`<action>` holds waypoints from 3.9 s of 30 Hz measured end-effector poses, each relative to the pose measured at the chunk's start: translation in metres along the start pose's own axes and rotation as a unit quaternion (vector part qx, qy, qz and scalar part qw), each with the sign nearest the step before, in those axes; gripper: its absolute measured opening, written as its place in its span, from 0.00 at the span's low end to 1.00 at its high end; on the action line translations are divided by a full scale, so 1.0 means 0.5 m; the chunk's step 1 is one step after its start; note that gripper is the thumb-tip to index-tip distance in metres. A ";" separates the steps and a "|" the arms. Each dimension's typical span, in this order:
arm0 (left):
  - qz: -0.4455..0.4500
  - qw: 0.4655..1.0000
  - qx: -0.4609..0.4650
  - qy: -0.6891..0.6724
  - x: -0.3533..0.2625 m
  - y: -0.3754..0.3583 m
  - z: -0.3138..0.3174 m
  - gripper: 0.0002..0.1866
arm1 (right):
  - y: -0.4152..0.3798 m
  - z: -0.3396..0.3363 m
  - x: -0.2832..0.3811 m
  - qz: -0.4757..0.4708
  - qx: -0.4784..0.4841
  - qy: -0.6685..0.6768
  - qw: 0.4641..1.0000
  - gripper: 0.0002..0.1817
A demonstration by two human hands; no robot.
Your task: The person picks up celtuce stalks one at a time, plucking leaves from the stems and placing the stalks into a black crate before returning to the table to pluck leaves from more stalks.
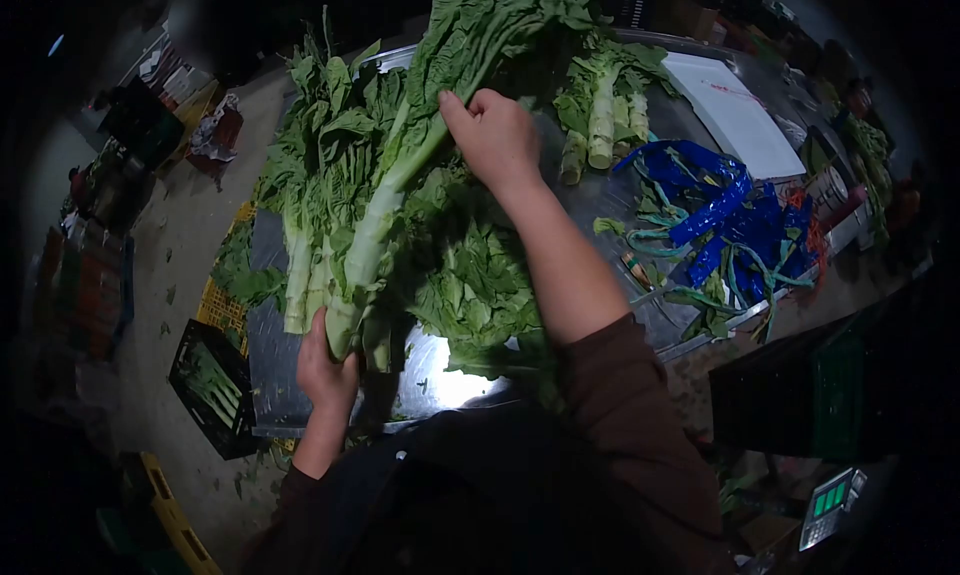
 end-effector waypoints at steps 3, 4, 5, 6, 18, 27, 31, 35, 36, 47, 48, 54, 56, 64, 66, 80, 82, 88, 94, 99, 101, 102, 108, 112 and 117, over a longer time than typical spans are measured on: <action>0.009 1.000 -0.012 0.004 0.002 0.005 0.003 0.38 | -0.050 -0.008 -0.021 -0.047 -0.091 0.062 0.993 0.22; 0.004 1.000 -0.008 0.008 0.001 0.005 0.003 0.38 | -0.069 -0.015 -0.027 -0.089 -0.145 0.057 0.984 0.19; 0.003 1.000 -0.008 0.007 -0.001 0.006 0.003 0.38 | -0.084 -0.023 -0.030 -0.132 -0.197 0.052 0.970 0.17; 0.001 1.000 -0.001 0.006 -0.005 0.008 0.004 0.39 | -0.093 -0.030 -0.033 -0.133 -0.196 0.051 0.970 0.17; -0.235 0.914 0.216 -0.249 0.001 0.016 0.025 0.37 | -0.255 -0.076 -0.075 -0.060 0.012 0.227 0.972 0.12; -0.433 0.506 0.419 -0.617 0.015 0.015 -0.014 0.31 | -0.204 -0.044 -0.119 0.040 0.181 0.167 0.968 0.16; -0.420 0.427 0.468 -0.650 0.015 0.007 -0.018 0.36 | -0.213 -0.003 -0.090 0.025 0.224 0.263 0.938 0.29; -0.424 0.449 0.466 -0.634 0.011 0.001 -0.023 0.36 | -0.251 -0.033 -0.026 0.074 0.362 0.296 0.881 0.26; -0.426 0.477 0.458 -0.617 0.012 -0.001 -0.024 0.36 | -0.254 -0.034 -0.026 0.073 0.357 0.298 0.882 0.26; -0.454 0.383 0.485 -0.642 0.015 -0.022 -0.032 0.31 | -0.282 -0.057 -0.071 -0.382 0.109 0.141 0.907 0.10; -0.447 0.417 0.482 -0.628 0.022 -0.028 -0.037 0.31 | -0.276 -0.065 -0.072 -0.380 0.107 0.142 0.908 0.10; -0.434 0.506 0.476 -0.574 0.003 -0.016 -0.054 0.32 | -0.209 -0.114 -0.077 -0.449 -0.002 0.133 0.884 0.12; -0.430 0.533 0.472 -0.556 0.001 -0.012 -0.058 0.32 | -0.144 -0.153 -0.061 -0.415 -0.165 0.093 0.890 0.14; -0.421 0.610 0.450 -0.497 -0.019 0.000 -0.068 0.30 | 0.079 -0.178 -0.115 -0.360 -0.244 -0.108 0.894 0.22; -0.424 0.618 0.441 -0.493 -0.019 -0.004 -0.060 0.30 | 0.042 -0.184 -0.077 -0.341 -0.236 -0.014 0.910 0.19; -0.478 0.618 0.336 -0.525 -0.038 0.007 -0.042 0.28 | -0.244 -0.128 -0.170 -0.270 0.304 0.184 0.895 0.10; -0.454 0.675 0.326 -0.481 -0.043 0.014 -0.045 0.28 | -0.258 -0.127 -0.160 -0.148 0.440 0.077 0.882 0.13; -0.388 0.821 0.282 -0.311 -0.022 0.017 -0.079 0.34 | -0.149 -0.126 -0.159 -0.177 0.080 0.104 0.975 0.19; -0.316 0.867 0.263 -0.281 -0.002 -0.014 -0.109 0.38 | -0.026 -0.113 -0.077 -0.160 -0.053 0.101 0.981 0.19; -0.276 0.888 0.267 -0.252 -0.003 -0.022 -0.135 0.36 | -0.003 -0.092 -0.072 -0.202 -0.081 -0.054 0.974 0.19; -0.261 0.898 0.262 -0.239 0.012 -0.024 -0.143 0.35 | -0.001 -0.094 -0.124 -0.195 -0.127 -0.019 0.972 0.16; -0.242 0.909 0.251 -0.229 0.025 -0.025 -0.147 0.34 | -0.001 -0.107 -0.139 -0.190 -0.169 0.020 0.967 0.13; -0.155 0.946 0.228 -0.169 0.067 -0.007 -0.161 0.32 | -0.056 -0.177 -0.161 0.080 -0.105 0.267 0.955 0.14; -0.119 0.955 0.215 -0.164 0.081 0.012 -0.170 0.30 | -0.140 -0.156 -0.115 -0.039 -0.097 0.042 0.994 0.29; -0.039 0.971 0.199 -0.128 0.130 0.009 -0.179 0.31 | -0.172 -0.153 -0.141 -0.048 -0.170 -0.033 0.984 0.19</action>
Point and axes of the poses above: each hand's wrist, its own y-axis towards the middle knuckle, its own z-axis out of the palm, x = y × z, the point moved 1 cm from there along y, towards the middle knuckle, and after that the axes turned 14 degrees about -x, right-handed, at the moved point
